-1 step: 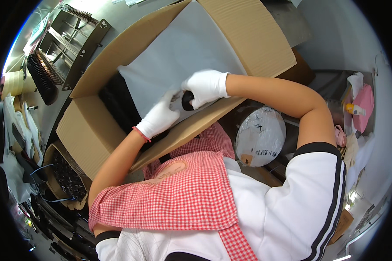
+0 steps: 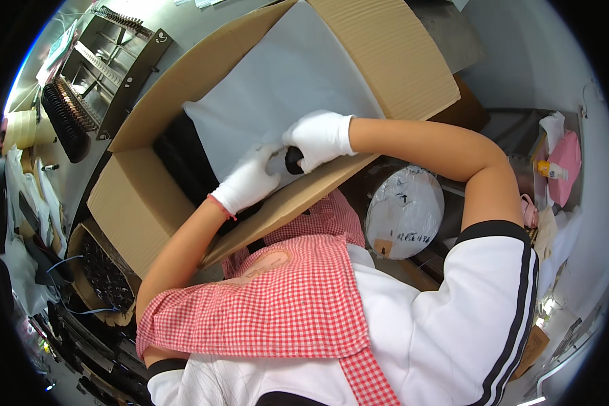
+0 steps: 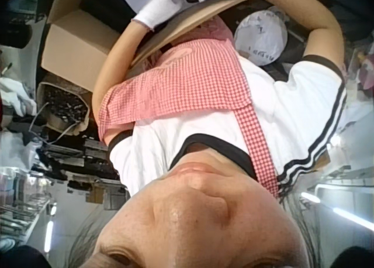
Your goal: The person repeatedly picks up small black circular components from a cardboard box and places them onto a metal rack with multiple slots. The person also handles white paper sheets and adjusts the rack position on the table.
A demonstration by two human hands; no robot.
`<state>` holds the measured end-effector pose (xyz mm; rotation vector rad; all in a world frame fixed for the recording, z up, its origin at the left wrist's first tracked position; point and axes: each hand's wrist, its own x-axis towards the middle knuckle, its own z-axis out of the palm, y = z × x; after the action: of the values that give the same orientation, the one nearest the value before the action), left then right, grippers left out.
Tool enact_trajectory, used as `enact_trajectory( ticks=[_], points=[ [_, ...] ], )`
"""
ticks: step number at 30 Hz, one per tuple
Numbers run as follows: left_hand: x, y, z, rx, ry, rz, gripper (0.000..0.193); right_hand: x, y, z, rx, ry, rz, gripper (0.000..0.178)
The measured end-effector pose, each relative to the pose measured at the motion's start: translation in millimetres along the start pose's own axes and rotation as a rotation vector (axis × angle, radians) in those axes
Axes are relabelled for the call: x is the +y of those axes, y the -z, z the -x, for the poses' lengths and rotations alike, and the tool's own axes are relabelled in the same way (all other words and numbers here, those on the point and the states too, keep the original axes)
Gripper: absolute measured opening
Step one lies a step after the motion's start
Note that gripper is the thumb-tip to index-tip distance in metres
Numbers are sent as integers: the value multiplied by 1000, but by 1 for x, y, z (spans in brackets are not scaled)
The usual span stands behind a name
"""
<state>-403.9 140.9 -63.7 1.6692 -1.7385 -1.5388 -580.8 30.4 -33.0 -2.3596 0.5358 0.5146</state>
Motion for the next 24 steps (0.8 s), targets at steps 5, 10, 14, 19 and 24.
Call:
enact_trajectory(
  ticks=[5, 10, 14, 19, 24],
  points=[
    [-17, -8, -15, -159, -80, -399, 43, -7, -27, -15, -109, 44, 292, 34],
    [-32, -30, -23, -154, -164, -408, 38, 3, -25, -8, -159, 153, 241, 29],
    [-41, -44, -27, -116, -154, -405, 36, 11, -28, -2, -133, 158, 233, 21],
    [-31, -41, -35, -149, -166, -505, 34, 6, -28, -11, -196, 69, 275, 19],
    [3, 14, 12, 115, -87, -650, 37, -10, 29, -11, -155, 60, 212, 33]
  ],
)
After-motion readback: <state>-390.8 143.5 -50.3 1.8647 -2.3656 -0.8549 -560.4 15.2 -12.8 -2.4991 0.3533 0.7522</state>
